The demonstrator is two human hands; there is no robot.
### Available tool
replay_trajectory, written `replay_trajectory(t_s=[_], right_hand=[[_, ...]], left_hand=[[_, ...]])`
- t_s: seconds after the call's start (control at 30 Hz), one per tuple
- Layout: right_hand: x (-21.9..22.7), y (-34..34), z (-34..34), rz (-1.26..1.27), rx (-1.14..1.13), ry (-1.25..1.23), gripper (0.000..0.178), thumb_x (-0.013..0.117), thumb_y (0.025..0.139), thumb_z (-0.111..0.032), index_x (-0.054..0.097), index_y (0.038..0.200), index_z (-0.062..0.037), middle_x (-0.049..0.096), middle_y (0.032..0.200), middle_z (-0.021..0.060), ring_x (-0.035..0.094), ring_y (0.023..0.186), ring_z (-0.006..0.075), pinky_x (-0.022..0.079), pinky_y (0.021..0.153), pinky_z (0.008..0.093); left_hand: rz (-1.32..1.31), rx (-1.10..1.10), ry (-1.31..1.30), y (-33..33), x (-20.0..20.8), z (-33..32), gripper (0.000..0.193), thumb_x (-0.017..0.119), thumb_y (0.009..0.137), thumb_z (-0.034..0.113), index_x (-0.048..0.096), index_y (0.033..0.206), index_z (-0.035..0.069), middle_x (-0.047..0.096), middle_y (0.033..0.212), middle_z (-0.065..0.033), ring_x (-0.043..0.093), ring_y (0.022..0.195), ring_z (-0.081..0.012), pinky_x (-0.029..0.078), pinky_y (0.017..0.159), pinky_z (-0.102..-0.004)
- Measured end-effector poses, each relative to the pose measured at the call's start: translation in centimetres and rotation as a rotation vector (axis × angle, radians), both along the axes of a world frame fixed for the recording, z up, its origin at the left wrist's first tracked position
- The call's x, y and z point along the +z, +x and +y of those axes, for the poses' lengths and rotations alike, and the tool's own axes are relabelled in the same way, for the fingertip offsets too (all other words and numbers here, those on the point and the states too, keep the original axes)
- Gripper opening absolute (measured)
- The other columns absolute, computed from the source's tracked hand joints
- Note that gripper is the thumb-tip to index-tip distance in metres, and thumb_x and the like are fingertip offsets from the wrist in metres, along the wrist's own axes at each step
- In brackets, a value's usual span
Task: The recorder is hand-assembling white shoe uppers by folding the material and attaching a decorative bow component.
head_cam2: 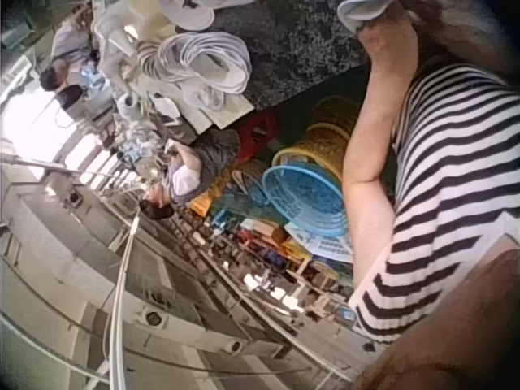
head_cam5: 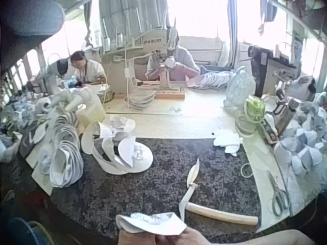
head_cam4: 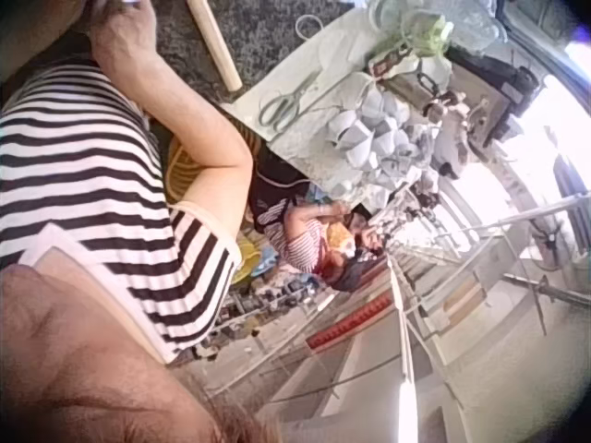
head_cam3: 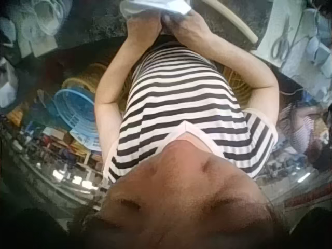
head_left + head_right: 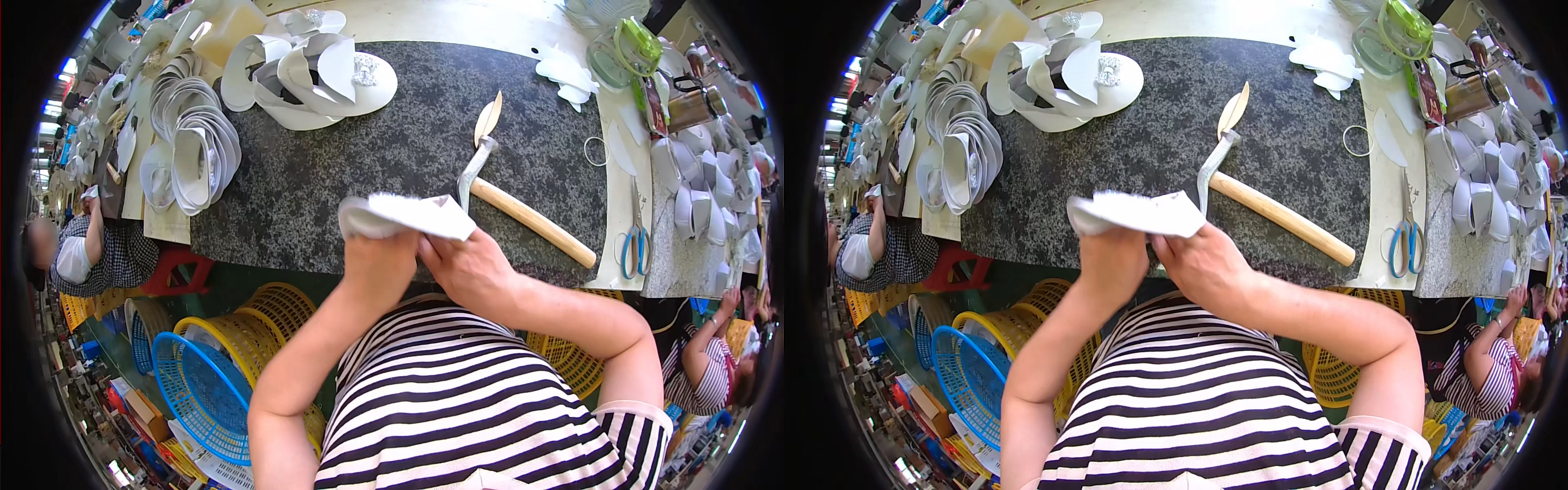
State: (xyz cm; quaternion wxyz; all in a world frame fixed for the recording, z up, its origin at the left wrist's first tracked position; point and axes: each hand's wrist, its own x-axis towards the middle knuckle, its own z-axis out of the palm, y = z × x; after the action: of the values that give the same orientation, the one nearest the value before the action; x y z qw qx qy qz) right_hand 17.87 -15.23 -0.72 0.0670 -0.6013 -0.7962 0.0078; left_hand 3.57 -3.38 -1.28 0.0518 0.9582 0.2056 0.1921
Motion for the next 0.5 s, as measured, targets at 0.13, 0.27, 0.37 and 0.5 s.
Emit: replay_trajectory(t_s=[0.13, 0.27, 0.37, 0.5], right_hand=[[-1.7, -1.1, -1.4, 0.061, -0.088, -0.076, 0.048, 0.053, 0.088, -0.014, 0.059, 0.134, -0.0010, 0.061, 0.137, 0.0105, 0.051, 0.135, 0.0245, 0.036, 0.119, 0.0398], [-2.3, -1.5, -2.5, 0.110, -0.141, -0.119, 0.046, 0.056, 0.088, -0.016, 0.060, 0.131, -0.0012, 0.062, 0.130, 0.0124, 0.053, 0.129, 0.0245, 0.042, 0.113, 0.0358], [-1.8, -1.4, -2.2, 0.135, -0.167, -0.142, 0.042, 0.059, 0.086, -0.014, 0.060, 0.126, -0.0025, 0.062, 0.117, 0.0125, 0.056, 0.117, 0.0263, 0.049, 0.100, 0.0319], [-1.4, -0.8, -2.0, 0.057, -0.122, -0.206, 0.035, 0.058, 0.092, -0.014, 0.060, 0.126, -0.0037, 0.061, 0.118, 0.0102, 0.058, 0.113, 0.0236, 0.049, 0.099, 0.0302]], left_hand=[[-0.110, -0.179, -0.101, -2.0, -3.4, -1.5, 0.049, 0.059, 0.088, 0.016, 0.060, 0.133, -0.003, 0.064, 0.132, -0.0227, 0.061, 0.126, -0.0372, 0.050, 0.104, -0.0479], [-0.091, -0.191, -0.087, -2.2, -4.2, -2.2, 0.049, 0.058, 0.092, 0.019, 0.057, 0.134, -0.006, 0.062, 0.134, -0.0226, 0.059, 0.127, -0.0396, 0.050, 0.103, -0.0488], [-0.065, -0.203, -0.079, -2.3, -4.1, -2.1, 0.047, 0.057, 0.094, 0.019, 0.056, 0.134, -0.006, 0.060, 0.136, -0.0228, 0.058, 0.128, -0.0384, 0.049, 0.103, -0.0490], [-0.042, -0.211, -0.054, -2.1, -4.1, -1.9, 0.045, 0.056, 0.096, 0.019, 0.056, 0.135, -0.005, 0.060, 0.136, -0.0230, 0.057, 0.129, -0.0367, 0.045, 0.109, -0.0488]])
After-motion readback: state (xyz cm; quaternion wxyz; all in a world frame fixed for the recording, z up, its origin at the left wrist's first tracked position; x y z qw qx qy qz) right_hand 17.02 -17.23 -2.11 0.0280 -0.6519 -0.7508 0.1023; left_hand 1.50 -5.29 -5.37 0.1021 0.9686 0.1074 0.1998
